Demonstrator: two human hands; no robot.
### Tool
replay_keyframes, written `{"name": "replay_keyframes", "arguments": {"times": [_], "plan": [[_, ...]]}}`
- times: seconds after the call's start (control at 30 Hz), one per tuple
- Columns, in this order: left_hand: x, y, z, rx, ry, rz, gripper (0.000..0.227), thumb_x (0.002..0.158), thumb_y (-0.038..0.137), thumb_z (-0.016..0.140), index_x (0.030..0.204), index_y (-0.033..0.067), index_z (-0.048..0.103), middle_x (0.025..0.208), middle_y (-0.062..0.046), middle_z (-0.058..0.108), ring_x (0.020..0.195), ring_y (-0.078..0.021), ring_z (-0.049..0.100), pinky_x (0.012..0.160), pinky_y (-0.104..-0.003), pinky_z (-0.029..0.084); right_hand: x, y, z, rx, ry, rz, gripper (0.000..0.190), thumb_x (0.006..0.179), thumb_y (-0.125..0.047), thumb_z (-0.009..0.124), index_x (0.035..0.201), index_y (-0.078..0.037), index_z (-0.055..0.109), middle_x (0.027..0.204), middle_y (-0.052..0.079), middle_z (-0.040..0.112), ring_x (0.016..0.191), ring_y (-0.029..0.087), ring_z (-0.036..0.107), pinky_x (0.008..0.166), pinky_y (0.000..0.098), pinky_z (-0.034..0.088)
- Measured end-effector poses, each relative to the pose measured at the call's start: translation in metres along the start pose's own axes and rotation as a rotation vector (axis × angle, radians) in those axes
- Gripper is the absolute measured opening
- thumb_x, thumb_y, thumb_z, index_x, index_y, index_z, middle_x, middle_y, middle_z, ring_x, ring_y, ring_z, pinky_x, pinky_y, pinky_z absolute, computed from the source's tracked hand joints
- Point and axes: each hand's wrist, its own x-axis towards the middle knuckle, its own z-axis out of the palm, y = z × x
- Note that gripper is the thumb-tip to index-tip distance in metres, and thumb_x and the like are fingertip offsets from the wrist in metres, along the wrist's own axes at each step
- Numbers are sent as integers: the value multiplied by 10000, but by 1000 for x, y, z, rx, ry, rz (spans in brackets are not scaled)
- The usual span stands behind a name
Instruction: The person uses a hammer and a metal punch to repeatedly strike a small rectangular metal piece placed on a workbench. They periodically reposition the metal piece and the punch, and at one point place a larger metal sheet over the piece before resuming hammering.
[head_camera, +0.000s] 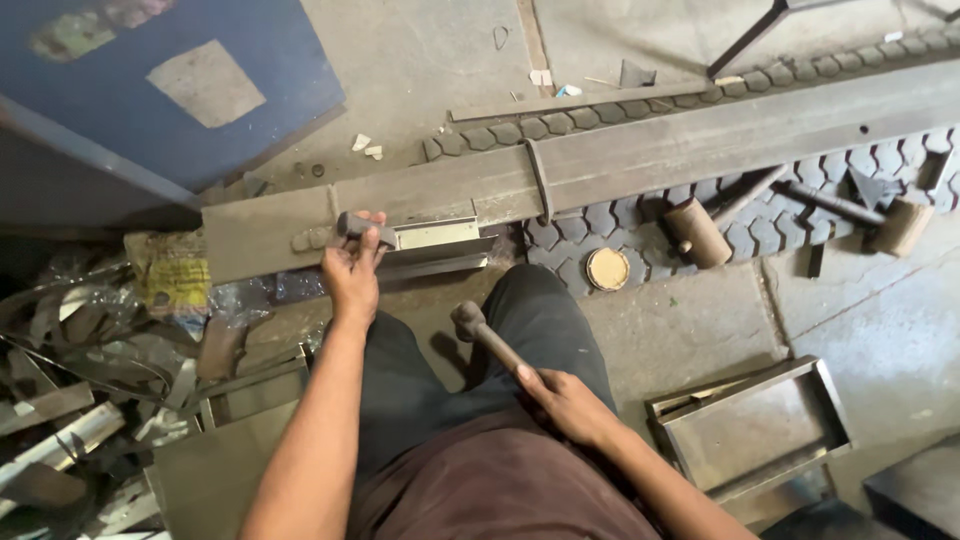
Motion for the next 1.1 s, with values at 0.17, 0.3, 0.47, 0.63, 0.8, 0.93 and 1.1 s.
{"name": "replay_keyframes", "arguments": {"times": [0.17,0.3,0.47,0.63,0.8,0.93,1.1], "plan": [[-5,6,10,-170,111,-33,368,992,199,670,1319,98,536,1296,-77,701,1144,-175,704,911,-326,610,27,5,-3,38,-16,109,655,972,-643,481,987,-17,675,656,39,570,455,131,510,406,301,434],[-8,5,21,-290,151,-1,342,961,154,710,1252,127,533,1266,-88,720,1140,-219,725,920,-377,641,31,7,-5,119,-45,99,630,975,-627,487,890,-18,625,618,40,535,413,140,458,367,305,392],[-7,-1,22,-151,113,142,267,898,-21,805,1130,4,676,1144,-122,748,1050,-189,721,931,-346,608,30,6,-2,163,-71,108,587,969,-607,514,890,-34,617,605,31,495,404,130,421,350,299,355],[3,-3,19,-126,-60,169,243,842,-42,811,1053,2,698,1063,-94,762,997,-146,720,940,-305,607,32,4,-5,125,-44,129,611,970,-618,513,889,-19,604,606,30,511,409,127,440,354,297,372],[15,1,21,0,-91,150,233,867,-16,816,1053,26,682,1065,-59,761,1008,-127,704,949,-300,591,33,2,-3,124,-62,123,615,959,-630,521,922,-23,616,618,30,501,414,128,435,358,293,382],[22,3,21,11,-122,156,211,923,40,790,1081,41,651,1065,-31,745,991,-107,680,922,-274,561,32,1,-3,54,-45,134,624,957,-633,512,968,-23,644,637,29,545,435,121,475,378,282,410],[31,9,11,11,-215,122,202,938,63,776,1082,50,635,1060,-27,744,1005,-101,691,948,-265,564,36,-7,1,46,-78,134,611,962,-619,509,962,-27,658,632,14,534,438,112,482,375,280,411]]}}
